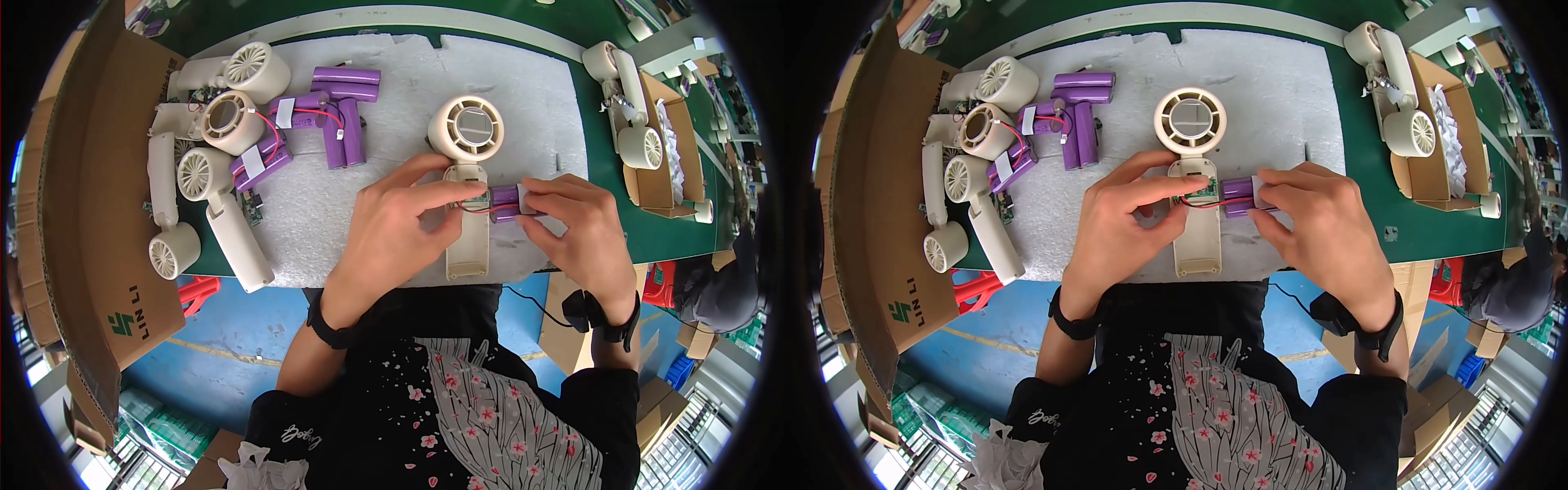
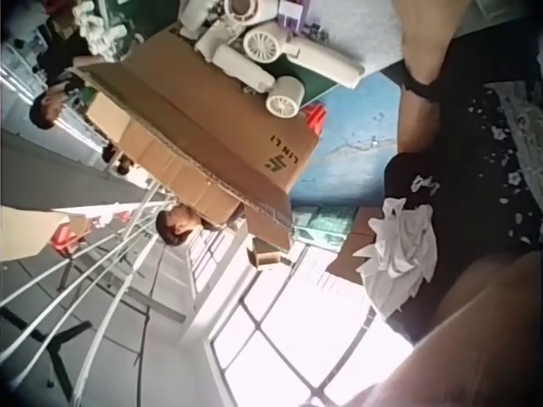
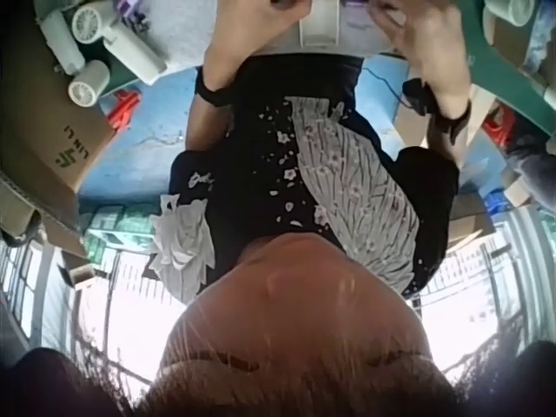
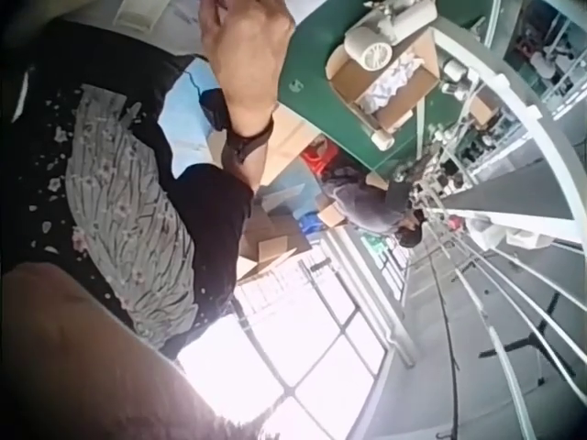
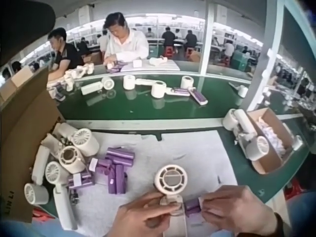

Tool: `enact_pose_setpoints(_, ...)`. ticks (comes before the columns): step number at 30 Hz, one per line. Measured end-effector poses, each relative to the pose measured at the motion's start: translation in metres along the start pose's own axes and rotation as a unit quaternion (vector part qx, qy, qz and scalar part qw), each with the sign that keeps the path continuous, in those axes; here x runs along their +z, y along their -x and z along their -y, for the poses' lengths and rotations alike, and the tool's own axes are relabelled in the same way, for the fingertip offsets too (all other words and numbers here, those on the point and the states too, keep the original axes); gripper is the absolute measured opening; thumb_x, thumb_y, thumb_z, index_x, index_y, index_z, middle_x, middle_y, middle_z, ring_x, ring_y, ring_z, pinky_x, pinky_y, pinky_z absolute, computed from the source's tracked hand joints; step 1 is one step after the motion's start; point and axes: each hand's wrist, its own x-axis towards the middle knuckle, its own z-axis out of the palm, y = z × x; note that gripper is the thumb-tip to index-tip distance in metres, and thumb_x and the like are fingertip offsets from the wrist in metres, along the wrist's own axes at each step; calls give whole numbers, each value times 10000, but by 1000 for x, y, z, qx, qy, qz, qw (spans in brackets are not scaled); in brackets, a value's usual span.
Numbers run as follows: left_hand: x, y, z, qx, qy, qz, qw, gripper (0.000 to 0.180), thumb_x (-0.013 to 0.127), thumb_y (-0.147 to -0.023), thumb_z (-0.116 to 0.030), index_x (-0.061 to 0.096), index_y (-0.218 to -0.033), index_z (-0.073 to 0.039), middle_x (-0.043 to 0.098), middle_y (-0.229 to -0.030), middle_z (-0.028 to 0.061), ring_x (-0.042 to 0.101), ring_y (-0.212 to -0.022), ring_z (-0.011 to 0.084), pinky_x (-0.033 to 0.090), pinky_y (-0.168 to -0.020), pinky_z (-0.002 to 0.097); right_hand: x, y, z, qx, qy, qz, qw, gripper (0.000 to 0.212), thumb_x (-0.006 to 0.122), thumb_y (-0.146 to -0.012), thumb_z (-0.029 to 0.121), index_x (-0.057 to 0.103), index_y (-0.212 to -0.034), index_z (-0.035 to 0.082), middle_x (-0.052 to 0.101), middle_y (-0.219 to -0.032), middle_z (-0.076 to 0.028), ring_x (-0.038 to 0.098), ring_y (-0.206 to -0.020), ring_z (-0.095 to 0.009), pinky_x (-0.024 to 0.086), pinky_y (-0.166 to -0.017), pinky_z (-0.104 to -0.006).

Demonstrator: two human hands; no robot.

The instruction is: The person connects a battery pack to a circuit board, presses the board and battery into a fan housing, and places the assembly on a conveyor belt before repeating the process.

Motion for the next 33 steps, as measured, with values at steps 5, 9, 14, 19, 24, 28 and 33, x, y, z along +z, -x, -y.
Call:
enact_pose_setpoints(5, 0, 1, -2, -39, 19, 17, 999, 374, 696, -727, 48, 755, -1042, -145, 683, -1114, 86, 611, -687, 72, 449, -539, 206, 2, 3, -1, 3, -25, -20, 999, 138, 733, -708, -50, 682, -836, -47, 709, -979, -150, 672, -796, -284, 555, -680, -354)
enact_pose_setpoints(9, 0, 0, 1, -42, 52, 26, 997, 390, 692, -722, 77, 750, -1053, -122, 670, -1151, 87, 592, -712, 41, 430, -540, 191, 1, 5, 0, -20, -2, -17, 1000, 146, 726, -695, -59, 658, -824, -53, 700, -994, -155, 666, -798, -290, 555, -671, -354)
enact_pose_setpoints(14, -6, 1, -3, -74, 29, 68, 995, 392, 687, -717, 105, 742, -1056, -83, 642, -1203, 119, 607, -750, 54, 461, -570, 197, 5, 3, 13, -38, 74, -1, 997, 184, 715, -650, -78, 605, -797, -56, 676, -1012, -173, 655, -786, -305, 553, -651, -350)
enact_pose_setpoints(19, -2, 1, -3, -96, 68, 57, 991, 403, 679, -693, 129, 740, -1044, -59, 629, -1202, 149, 637, -766, 96, 510, -623, 223, 15, 7, 13, -15, 70, -45, 996, 208, 707, -623, -83, 583, -787, -55, 663, -1016, -181, 649, -769, -304, 550, -617, -339)
enact_pose_setpoints(24, -2, 3, -1, -106, 48, 41, 992, 430, 689, -646, 110, 760, -1016, -96, 663, -1121, 126, 624, -699, 114, 502, -612, 238, 11, 9, -9, 8, -42, -63, 997, 174, 705, -639, -80, 597, -768, -34, 678, -945, -165, 654, -725, -292, 543, -588, -321)
enact_pose_setpoints(28, -6, 8, 0, -107, 34, 39, 993, 453, 686, -624, 111, 763, -1016, -103, 664, -1118, 120, 582, -663, 98, 466, -589, 226, 6, 10, -20, 31, -131, -80, 988, 148, 708, -662, -65, 617, -770, -21, 693, -880, -142, 665, -701, -268, 537, -586, -301)
enact_pose_setpoints(33, -7, -1, -3, -106, 40, 72, 991, 411, 710, -647, 88, 763, -1011, -97, 665, -1112, 118, 585, -674, 99, 460, -579, 228, -46, 28, -47, 176, 10, -173, 969, 175, 723, -806, 142, 692, -894, -6, 721, -931, -99, 695, -796, -212, 549, -715, -307)
